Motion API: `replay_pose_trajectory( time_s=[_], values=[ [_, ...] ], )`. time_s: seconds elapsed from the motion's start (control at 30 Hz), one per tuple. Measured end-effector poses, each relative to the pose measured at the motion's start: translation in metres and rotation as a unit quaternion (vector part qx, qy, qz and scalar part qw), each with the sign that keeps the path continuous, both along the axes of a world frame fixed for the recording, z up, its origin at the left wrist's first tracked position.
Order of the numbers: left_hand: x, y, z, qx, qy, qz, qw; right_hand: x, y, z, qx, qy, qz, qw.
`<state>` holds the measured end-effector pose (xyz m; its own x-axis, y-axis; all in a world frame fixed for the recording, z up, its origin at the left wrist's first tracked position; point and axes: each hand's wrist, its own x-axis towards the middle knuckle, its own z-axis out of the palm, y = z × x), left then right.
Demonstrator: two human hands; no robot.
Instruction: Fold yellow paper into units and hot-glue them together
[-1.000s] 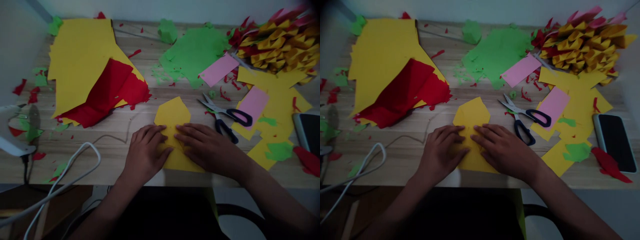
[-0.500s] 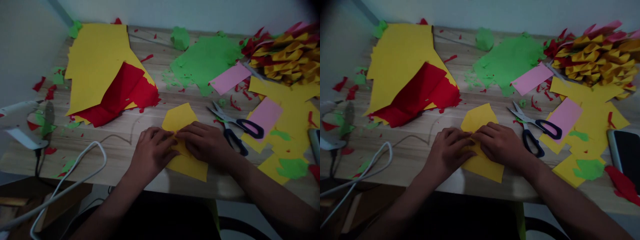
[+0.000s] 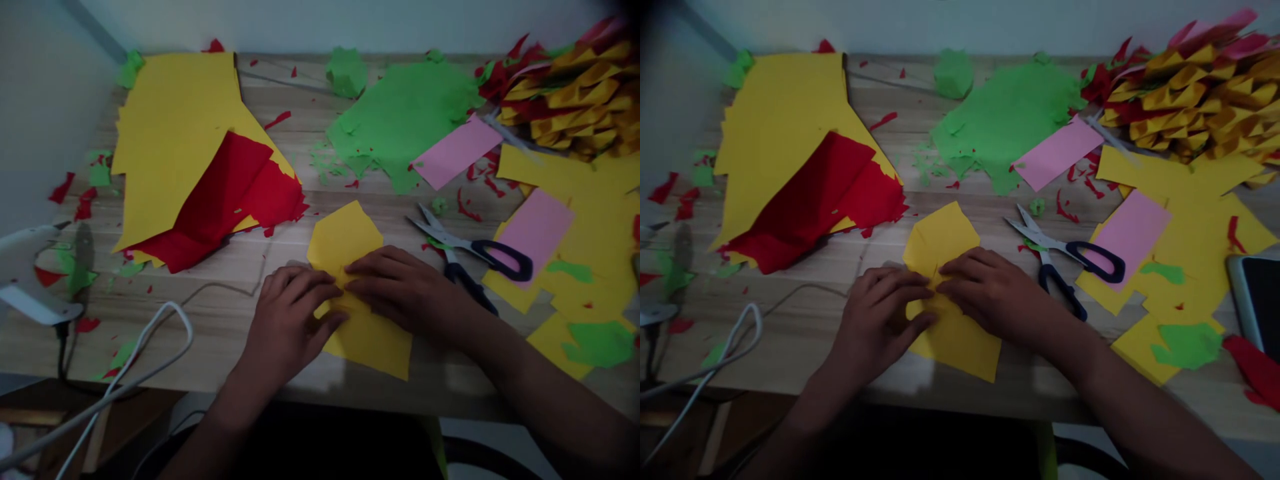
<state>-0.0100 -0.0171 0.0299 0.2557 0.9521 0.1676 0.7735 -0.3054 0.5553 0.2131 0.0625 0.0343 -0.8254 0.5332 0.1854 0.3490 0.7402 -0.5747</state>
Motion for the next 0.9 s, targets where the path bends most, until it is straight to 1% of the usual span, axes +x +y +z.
replay_pose_trajectory(
  time_s=[0.1,0.2,0.37,0.5,0.57,0.73,0.8,0.9],
  values=[
    [0.002,0.003,0.001,-0.016,0.041,-0.003,0.999,-0.001,0.0,-0.002,-0.017,0.024,-0.02,0.999],
    [0.005,0.007,0.0,-0.025,0.053,-0.008,0.998,-0.001,0.001,-0.002,-0.033,0.033,-0.021,0.999],
    [0.007,0.007,-0.002,0.014,0.042,-0.024,0.999,0.002,0.004,0.002,-0.092,0.018,0.011,0.996],
    [0.007,0.006,-0.003,0.024,0.032,-0.016,0.999,0.002,0.005,0.006,-0.123,0.005,0.045,0.991],
    [0.007,0.007,-0.004,0.02,0.021,-0.013,1.0,0.001,0.005,0.004,-0.108,0.006,0.035,0.993],
    [0.007,0.008,-0.003,-0.01,-0.018,-0.003,1.0,-0.003,0.007,-0.006,-0.017,0.027,-0.019,0.999],
    [0.007,0.008,-0.001,-0.017,-0.023,0.008,1.0,-0.002,0.009,-0.008,-0.02,0.032,-0.02,0.999],
    [0.007,0.008,0.0,-0.016,-0.003,0.041,0.999,-0.001,0.009,-0.006,-0.044,0.029,-0.001,0.999]
  ],
)
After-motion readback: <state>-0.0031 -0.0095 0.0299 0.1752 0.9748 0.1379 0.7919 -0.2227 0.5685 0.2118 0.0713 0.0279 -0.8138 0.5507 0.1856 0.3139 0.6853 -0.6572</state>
